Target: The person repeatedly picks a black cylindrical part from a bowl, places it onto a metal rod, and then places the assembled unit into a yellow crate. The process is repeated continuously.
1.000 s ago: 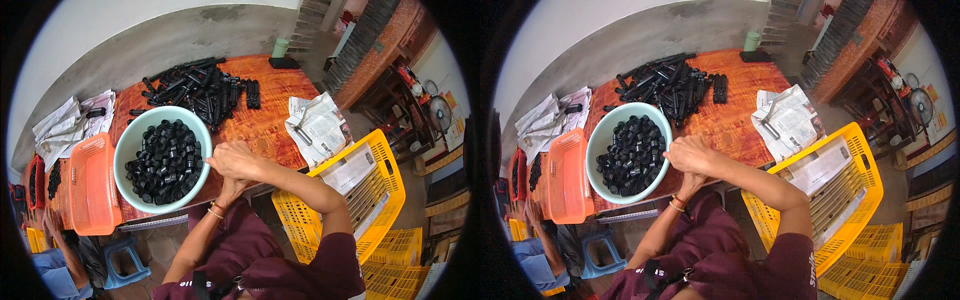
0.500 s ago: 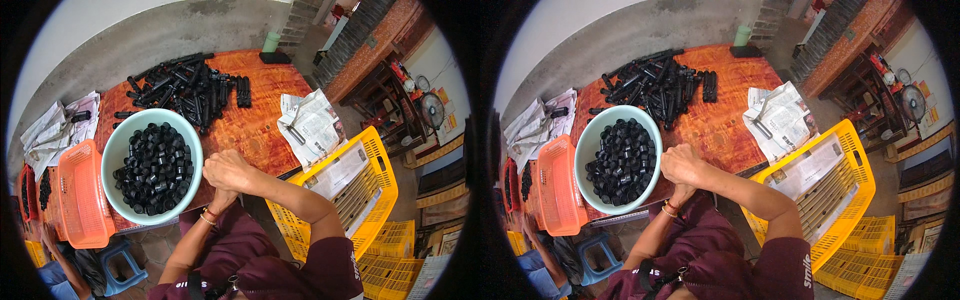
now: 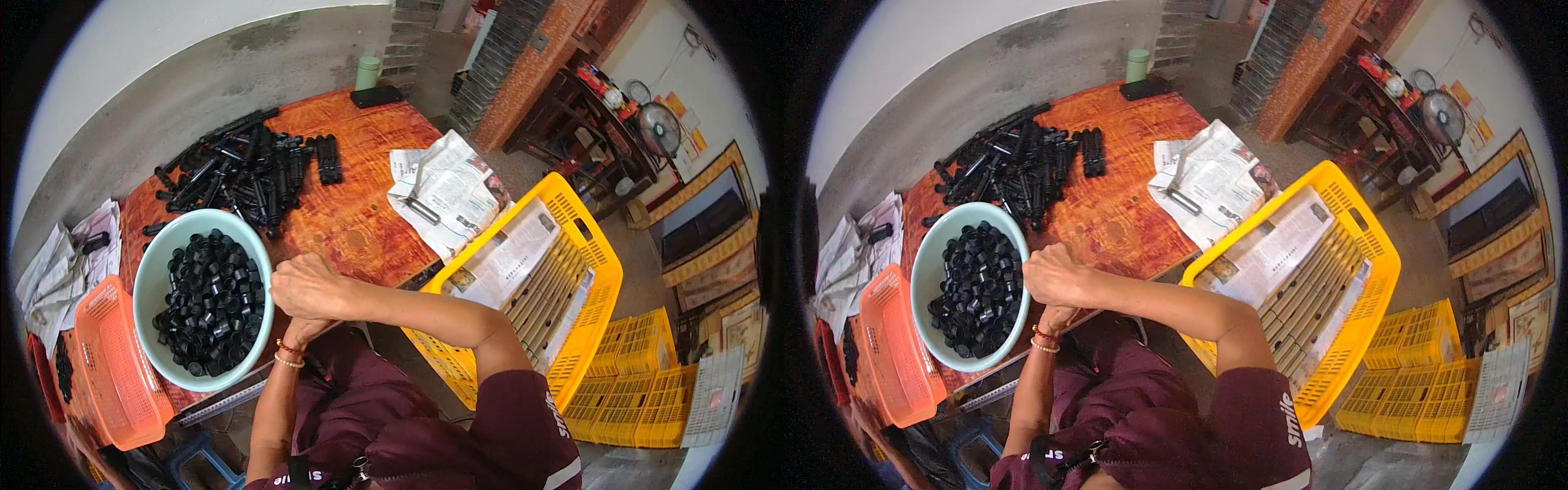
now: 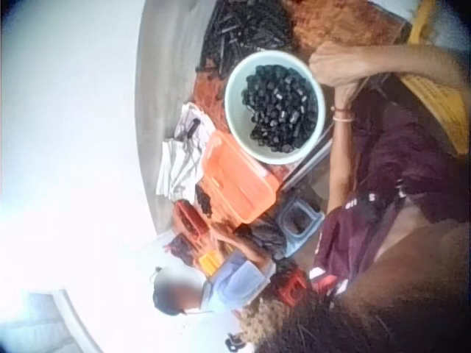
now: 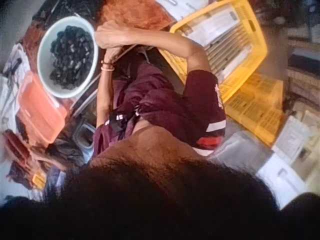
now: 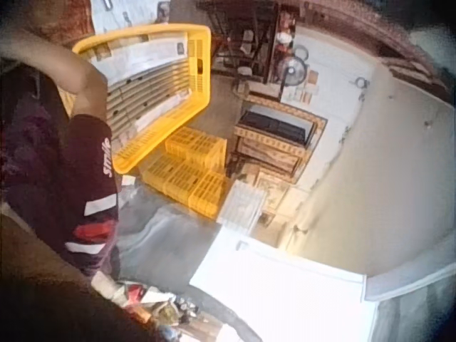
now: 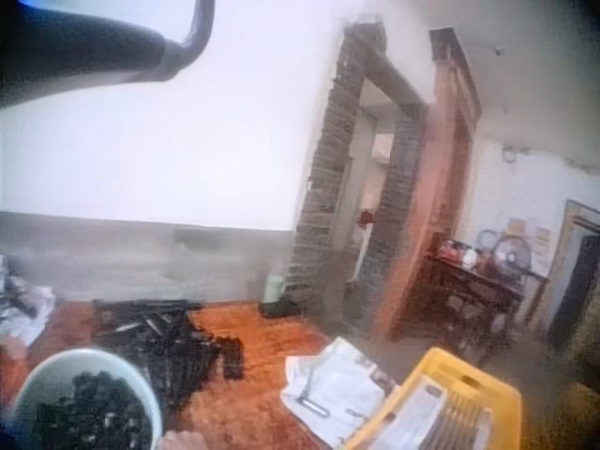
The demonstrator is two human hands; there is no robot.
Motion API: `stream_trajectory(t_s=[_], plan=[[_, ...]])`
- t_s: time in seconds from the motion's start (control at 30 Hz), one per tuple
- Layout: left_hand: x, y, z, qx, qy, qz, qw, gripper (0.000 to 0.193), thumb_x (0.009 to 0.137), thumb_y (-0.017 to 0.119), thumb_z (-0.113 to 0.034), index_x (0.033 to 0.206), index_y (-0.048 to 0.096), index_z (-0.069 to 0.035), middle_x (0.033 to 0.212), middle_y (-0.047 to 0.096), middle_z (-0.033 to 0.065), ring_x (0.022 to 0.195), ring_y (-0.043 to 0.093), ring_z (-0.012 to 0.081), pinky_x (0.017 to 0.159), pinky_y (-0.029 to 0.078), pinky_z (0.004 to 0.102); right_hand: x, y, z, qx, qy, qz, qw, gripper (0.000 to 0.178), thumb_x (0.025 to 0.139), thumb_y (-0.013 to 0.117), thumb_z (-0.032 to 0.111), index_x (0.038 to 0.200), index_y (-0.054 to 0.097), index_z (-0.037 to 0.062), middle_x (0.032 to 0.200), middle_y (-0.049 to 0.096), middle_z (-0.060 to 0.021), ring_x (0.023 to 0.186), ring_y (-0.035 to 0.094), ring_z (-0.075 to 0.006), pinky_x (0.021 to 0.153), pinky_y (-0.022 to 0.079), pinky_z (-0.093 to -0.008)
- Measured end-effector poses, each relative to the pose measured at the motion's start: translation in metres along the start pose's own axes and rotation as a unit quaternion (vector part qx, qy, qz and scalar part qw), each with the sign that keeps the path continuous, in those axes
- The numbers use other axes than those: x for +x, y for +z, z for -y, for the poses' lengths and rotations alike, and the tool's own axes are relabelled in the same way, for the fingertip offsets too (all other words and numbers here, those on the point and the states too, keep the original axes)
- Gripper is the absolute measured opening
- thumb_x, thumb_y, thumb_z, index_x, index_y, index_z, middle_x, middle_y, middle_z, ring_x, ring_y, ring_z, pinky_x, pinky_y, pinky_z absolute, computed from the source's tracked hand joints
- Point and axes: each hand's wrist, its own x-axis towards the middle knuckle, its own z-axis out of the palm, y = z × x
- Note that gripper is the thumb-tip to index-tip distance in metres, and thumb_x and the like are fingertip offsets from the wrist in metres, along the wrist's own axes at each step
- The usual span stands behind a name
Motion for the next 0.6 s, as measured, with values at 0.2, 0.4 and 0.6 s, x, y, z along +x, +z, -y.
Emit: stream_trajectory(t_s=[0.2,0.4,0.6], plan=[[-0.002,-0.002,0.003,0.007,-0.009,0.004,1.000,0.046,0.085,0.065,-0.012,0.125,0.045,-0.003,0.123,0.050,0.0086,0.114,0.048,0.0188,0.095,0.041,0.0341,0.000,-0.003,-0.005,0.086,-0.031,0.125,0.988,0.031,0.078,0.057,0.026,0.073,0.069,-0.0026,0.073,0.067,-0.0202,0.069,0.066,-0.0366,0.064,0.052,-0.0472],[0.004,0.006,0.004,0.011,-0.001,-0.007,1.000,0.045,0.085,0.065,-0.012,0.125,0.045,-0.003,0.123,0.050,0.0086,0.114,0.048,0.0187,0.095,0.041,0.0342,0.003,0.002,-0.002,0.068,-0.031,0.084,0.994,0.031,0.079,0.062,0.027,0.075,0.069,-0.0026,0.073,0.065,-0.0226,0.068,0.065,-0.0373,0.062,0.052,-0.0457],[0.004,0.026,0.008,0.022,0.020,-0.049,0.998,0.045,0.085,0.065,-0.012,0.125,0.046,-0.003,0.123,0.050,0.0087,0.114,0.048,0.0187,0.095,0.041,0.0343,0.002,0.010,-0.005,0.066,0.005,-0.001,0.998,0.019,0.075,0.065,0.018,0.072,0.070,-0.0004,0.071,0.066,-0.0200,0.067,0.067,-0.0333,0.058,0.055,-0.0418]])
